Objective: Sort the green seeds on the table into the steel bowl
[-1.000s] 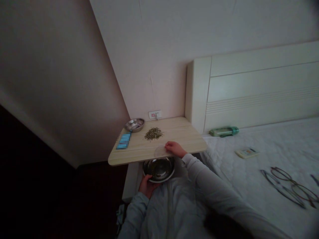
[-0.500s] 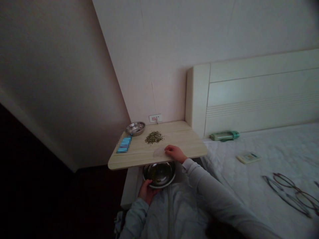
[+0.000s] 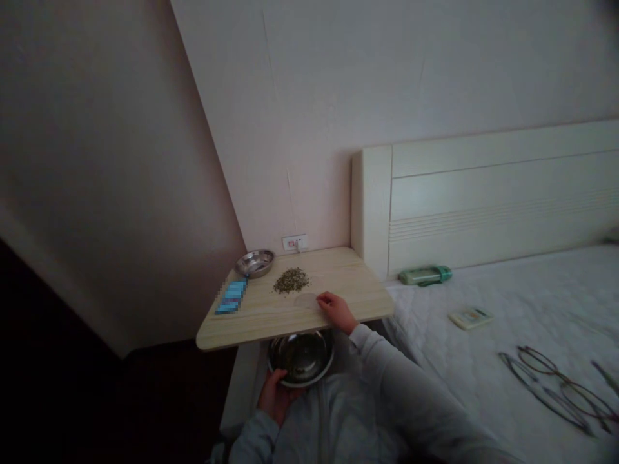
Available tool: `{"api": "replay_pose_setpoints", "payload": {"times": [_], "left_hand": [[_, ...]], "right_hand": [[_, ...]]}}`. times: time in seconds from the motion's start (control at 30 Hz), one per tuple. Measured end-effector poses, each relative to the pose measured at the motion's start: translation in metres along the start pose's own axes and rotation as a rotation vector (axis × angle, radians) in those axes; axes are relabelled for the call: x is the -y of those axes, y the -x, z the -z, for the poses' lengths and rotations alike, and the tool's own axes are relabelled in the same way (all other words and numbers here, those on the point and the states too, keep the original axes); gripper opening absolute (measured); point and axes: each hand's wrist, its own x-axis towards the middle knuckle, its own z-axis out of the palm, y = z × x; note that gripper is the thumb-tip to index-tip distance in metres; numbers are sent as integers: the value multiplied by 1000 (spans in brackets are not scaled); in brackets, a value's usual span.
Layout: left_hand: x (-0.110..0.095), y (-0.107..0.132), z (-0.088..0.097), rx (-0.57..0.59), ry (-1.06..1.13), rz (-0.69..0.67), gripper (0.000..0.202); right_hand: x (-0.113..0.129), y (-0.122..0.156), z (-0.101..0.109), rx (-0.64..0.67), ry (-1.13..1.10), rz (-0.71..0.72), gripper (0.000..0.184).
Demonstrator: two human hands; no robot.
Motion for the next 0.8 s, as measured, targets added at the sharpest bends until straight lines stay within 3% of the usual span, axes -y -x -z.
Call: {"api": "replay_pose_setpoints", "payload": {"times": [0.1,0.27,0.5,0.57,0.63,0.7,0.8], "left_hand": [[1,0,0,19,0,-15,34],[0,4,-4,12,-16,-31,33],[0,3,-2,14,-21,-35,38],[0,2,-1,8,-22,-44,39],[0,2,-1,5,-18,-45,39],[0,3,-2,3,-14,-39,40],[-3,6,-6,2,7,-31,41]], "right_hand": [[-4,16,12,23,91,140,18],[-4,39,31,138,441,349,20],[-15,34,37,162,547,302,23],[-11,32,41,182,470,253,22],[9,35,49,199,288,201,21],[48,47,64,201,-65,149,21],[122,81,92,477,-604,244,24]]}}
